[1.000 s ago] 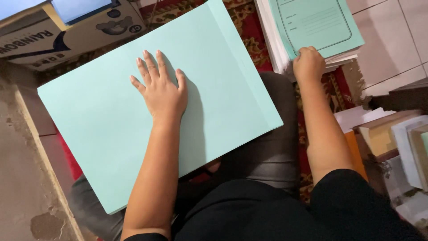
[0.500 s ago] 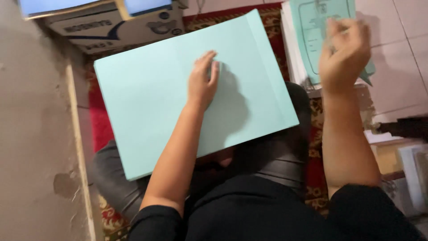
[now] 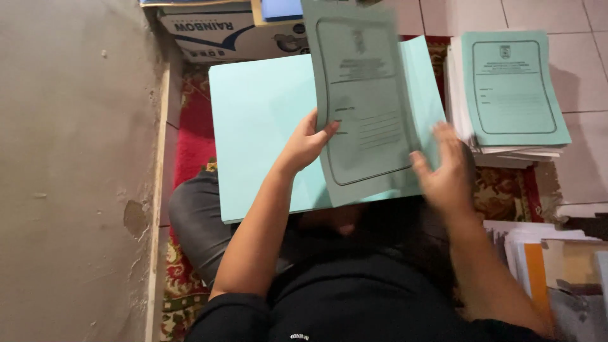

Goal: Folding and creasing light blue cardstock folders by hand and stacking them.

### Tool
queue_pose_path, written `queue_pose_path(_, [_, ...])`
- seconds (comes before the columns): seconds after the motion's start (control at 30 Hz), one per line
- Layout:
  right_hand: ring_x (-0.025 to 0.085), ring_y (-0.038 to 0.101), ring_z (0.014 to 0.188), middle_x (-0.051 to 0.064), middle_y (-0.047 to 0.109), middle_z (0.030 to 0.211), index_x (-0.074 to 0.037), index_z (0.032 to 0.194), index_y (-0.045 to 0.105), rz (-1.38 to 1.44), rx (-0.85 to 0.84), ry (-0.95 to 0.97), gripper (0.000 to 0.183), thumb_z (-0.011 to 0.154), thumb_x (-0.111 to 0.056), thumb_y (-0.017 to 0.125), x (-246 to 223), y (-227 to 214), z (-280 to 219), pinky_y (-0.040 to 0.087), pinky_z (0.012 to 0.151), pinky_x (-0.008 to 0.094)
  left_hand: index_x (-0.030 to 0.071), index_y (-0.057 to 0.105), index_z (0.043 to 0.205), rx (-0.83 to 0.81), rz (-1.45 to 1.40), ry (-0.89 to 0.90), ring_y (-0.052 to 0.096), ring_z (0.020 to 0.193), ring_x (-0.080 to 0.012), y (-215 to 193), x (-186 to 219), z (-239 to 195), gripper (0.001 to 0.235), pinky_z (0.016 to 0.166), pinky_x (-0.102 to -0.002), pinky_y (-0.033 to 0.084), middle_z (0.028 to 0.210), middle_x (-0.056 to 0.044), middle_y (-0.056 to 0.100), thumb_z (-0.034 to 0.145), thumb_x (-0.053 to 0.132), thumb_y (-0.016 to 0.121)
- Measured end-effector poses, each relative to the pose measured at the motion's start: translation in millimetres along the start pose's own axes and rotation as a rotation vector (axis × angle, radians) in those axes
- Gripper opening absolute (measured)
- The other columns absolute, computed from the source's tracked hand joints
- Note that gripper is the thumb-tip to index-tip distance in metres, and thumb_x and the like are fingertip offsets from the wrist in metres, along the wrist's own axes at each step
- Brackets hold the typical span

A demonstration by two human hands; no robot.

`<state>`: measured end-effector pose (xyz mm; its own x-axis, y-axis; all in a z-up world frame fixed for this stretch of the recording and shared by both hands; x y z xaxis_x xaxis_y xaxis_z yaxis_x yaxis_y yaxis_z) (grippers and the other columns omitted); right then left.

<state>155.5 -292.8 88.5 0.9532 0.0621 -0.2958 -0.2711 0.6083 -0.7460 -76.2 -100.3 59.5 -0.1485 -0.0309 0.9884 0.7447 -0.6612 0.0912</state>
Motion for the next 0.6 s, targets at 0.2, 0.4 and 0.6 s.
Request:
queue_pose_path(0.2, [0.031,0.059,0.116,0.019,0.06,0.127,-0.004,0.145,0.043,0.723,-0.24,0.746,0.046,0.107,-0.022,0.061,-1,-22,26,0.044,0.098,0.05,0.012,0.056,0.144,-0.103,-0.109,0.131,0.064,0.118,-0.0193,-3,5,11,0.046,0.103,-0.047,0.052,0.126,-0.01,0.07,0.101,0.021,0.071])
queue_pose_path(0.4, [0.03,0.056,0.119,0.026,0.056,0.136,-0.002,0.161,0.027,0.744,-0.33,0.549,0.07,0.099,0.006,0.058,75,6,2,0.042,0.109,0.053,0.002,0.029,0.158,0.091,0.844,0.317,0.058,0.128,-0.046,-40,11,19,0.076,0.111,-0.056,0.046,0.135,-0.028,0.059,0.095,0.008,0.071])
queue_pose_path(0.6, [0.041,0.051,0.129,0.04,0.048,0.143,0.004,0.162,0.022,0.61,-0.405,0.611,0.074,0.097,0.008,0.058,63,9,-4,0.042,0.107,0.057,0.013,0.058,0.144,0.013,1.227,0.226,0.043,0.145,-0.036,-52,-18,18,0.053,0.12,-0.057,0.029,0.154,-0.01,0.052,0.098,0.038,0.066])
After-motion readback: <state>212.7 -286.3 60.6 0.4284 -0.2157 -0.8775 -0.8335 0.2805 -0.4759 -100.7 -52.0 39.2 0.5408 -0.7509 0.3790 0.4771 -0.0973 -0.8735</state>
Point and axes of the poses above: each hand's wrist, its own z-axis towards the middle knuckle, its own y-axis out of the palm, x = y × z, the point moved 1 cm from there along z, towards the middle knuckle
